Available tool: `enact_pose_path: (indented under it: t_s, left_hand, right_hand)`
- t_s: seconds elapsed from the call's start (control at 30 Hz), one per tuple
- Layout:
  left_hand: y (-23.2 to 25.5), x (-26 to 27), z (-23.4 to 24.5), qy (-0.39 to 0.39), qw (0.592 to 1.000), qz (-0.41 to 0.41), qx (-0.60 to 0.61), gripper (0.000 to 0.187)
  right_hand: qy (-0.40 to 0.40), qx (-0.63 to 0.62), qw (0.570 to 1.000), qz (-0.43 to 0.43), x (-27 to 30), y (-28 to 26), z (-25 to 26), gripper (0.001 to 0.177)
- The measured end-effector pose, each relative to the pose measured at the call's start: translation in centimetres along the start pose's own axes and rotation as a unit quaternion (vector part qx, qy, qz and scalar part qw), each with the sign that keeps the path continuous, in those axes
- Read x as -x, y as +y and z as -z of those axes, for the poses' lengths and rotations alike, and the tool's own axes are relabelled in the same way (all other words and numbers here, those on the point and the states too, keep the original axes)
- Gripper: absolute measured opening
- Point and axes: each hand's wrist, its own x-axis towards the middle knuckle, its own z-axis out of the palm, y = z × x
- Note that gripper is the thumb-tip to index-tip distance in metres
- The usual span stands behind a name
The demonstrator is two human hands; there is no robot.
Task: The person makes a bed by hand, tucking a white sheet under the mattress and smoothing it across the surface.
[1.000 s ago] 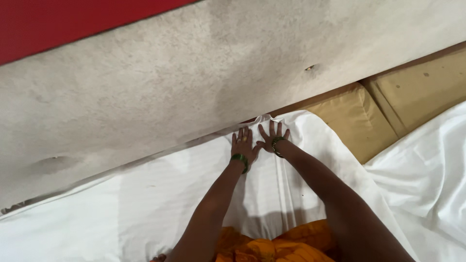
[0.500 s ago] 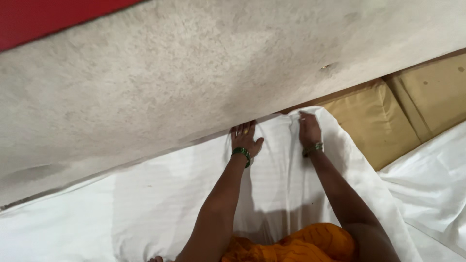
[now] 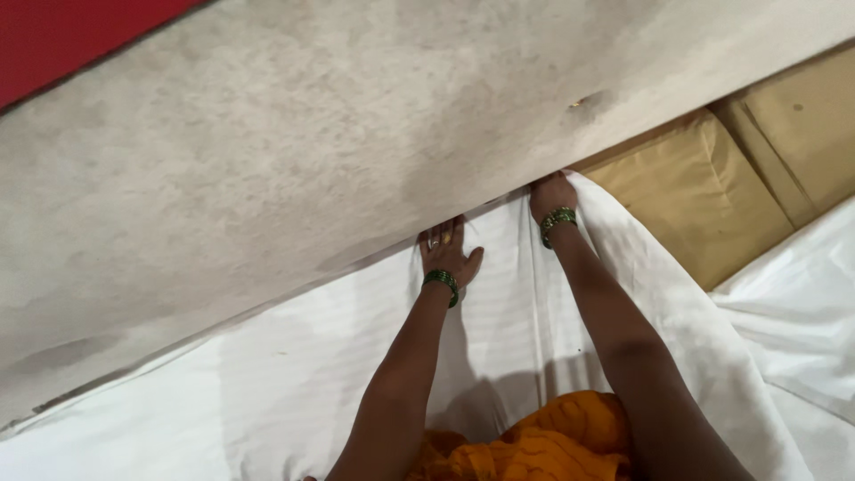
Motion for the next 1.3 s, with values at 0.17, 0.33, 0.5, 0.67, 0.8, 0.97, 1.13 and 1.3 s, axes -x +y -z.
enact_pose_path:
  t_s: [0.17,0.33,0.5,0.67,0.8,0.97,1.13,1.3]
  left_hand:
    - [1.0,0.2,0.7,-0.006,1.0,0.026,-0.002,0.101]
    - [2.1,-0.4,0.9,-0.021,0.998,0.045,-0.047,0.113]
    - [2.0,-1.3,0.2,-0.033,0.995,0.054,-0.075,0.118]
    - [1.8,-2.1,-0.3,-0.004,0.995,0.04,-0.091,0.116]
    - [2.7,-1.7,0.2,-0.023,0.994,0.048,-0.095,0.126]
    - [4.5,-0.7,1.8,-0.071,0.994,0.066,-0.051,0.145]
    - [4.3,-1.0,2.0,-0.107,0.992,0.072,-0.012,0.158]
    - [4.3,-1.6,1.8,-0.123,0.989,0.081,-0.03,0.16]
  right_hand:
    - [-0.051,-0.041,0.996,-0.068,-1.1,-0.2,-0.1,0.036]
    - [-0.068,-0.076,0.992,-0.08,-1.6,-0.1,-1.2,0.032]
    - [-0.032,-0.086,0.995,0.035,0.0,-0.2,0.6,0.029]
    - [0.016,-0.32,0.938,0.136,3.6,2.3,4.0,0.031]
    - [-0.009,-0.502,0.86,-0.095,7.5,12.2,5.6,0.017]
    - [-0.004,-0.109,0.891,-0.44,17.9,26.3,9.8,0.086]
    - [-0.121,-0.094,0.902,-0.404,20.0,30.9,5.5,0.085]
    - [0.034,-0.137,0.904,-0.404,11.4,36.7,10.3,0.081]
